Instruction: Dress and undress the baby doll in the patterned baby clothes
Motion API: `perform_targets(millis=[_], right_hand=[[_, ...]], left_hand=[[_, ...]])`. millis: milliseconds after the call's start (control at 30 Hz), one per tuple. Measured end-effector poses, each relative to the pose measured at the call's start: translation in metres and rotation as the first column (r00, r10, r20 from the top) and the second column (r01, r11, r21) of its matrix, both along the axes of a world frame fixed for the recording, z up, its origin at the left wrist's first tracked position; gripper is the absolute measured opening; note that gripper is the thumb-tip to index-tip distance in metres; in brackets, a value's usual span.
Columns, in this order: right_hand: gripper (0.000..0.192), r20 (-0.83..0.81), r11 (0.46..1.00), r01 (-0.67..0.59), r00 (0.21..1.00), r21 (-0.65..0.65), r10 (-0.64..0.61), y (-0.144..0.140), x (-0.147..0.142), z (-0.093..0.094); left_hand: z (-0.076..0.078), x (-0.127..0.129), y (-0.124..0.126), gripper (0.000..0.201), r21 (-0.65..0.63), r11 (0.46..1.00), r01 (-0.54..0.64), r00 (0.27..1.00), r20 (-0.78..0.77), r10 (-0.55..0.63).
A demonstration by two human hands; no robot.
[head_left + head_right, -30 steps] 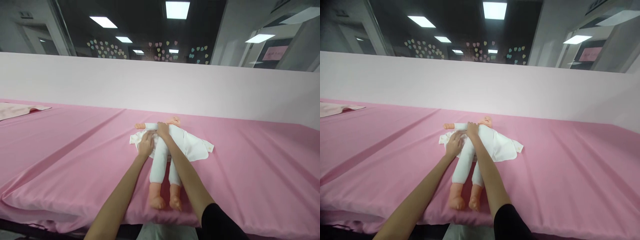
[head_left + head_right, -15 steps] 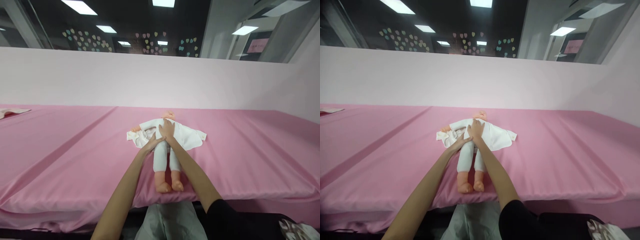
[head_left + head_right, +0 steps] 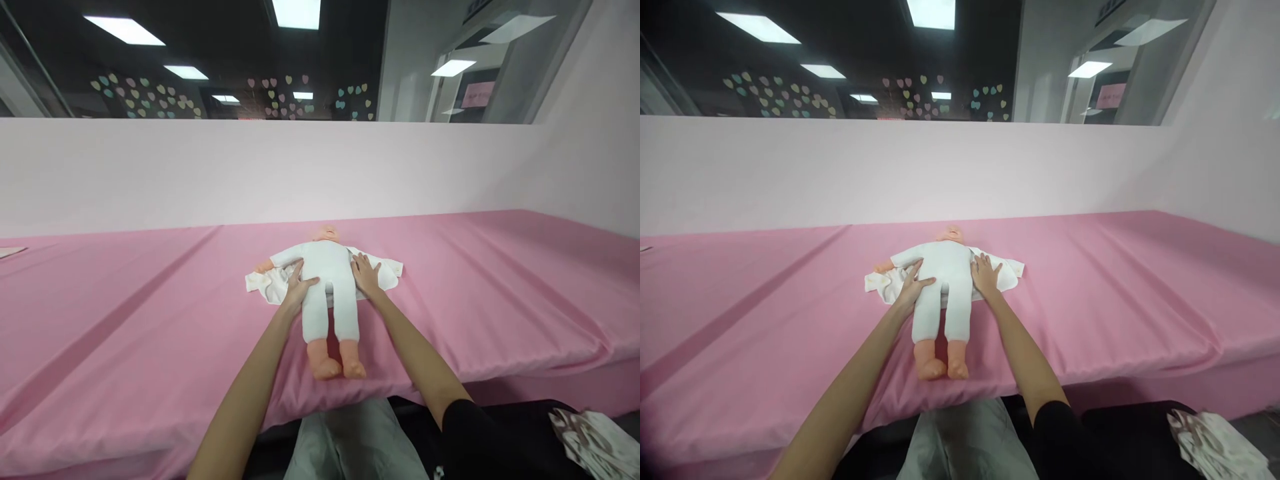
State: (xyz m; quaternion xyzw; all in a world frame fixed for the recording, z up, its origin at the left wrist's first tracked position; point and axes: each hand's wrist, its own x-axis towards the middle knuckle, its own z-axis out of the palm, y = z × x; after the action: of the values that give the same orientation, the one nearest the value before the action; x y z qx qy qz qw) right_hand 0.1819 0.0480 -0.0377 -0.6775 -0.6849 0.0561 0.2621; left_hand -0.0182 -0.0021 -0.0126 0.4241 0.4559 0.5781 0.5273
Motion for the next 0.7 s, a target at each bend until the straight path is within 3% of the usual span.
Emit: perform_targets(millis=[133, 433, 700], right_hand=[[0.057, 0.191, 1.000, 0.005, 0.982, -0.026, 0.000, -0.001, 0.005, -0.006], [0.069, 0.120, 0.982, 0.143, 0.984, -0.120, -0.128, 0.006, 0.017, -0.010], [0.067, 0.196, 0.952, 0.191, 0.970, -0.240, -0.145, 0.010, 0.017, -0.009]], left_hand=[[0.008, -0.005, -0.001, 0.086, -0.010, 1.000, -0.017, 0.999, 0.029, 0.017], [0.010, -0.034, 0.007, 0.086, -0.014, 0.997, -0.073, 0.996, 0.058, 0.074], [0.020, -0.088, 0.022, 0.084, 0.032, 0.981, -0.190, 0.974, 0.128, 0.185]])
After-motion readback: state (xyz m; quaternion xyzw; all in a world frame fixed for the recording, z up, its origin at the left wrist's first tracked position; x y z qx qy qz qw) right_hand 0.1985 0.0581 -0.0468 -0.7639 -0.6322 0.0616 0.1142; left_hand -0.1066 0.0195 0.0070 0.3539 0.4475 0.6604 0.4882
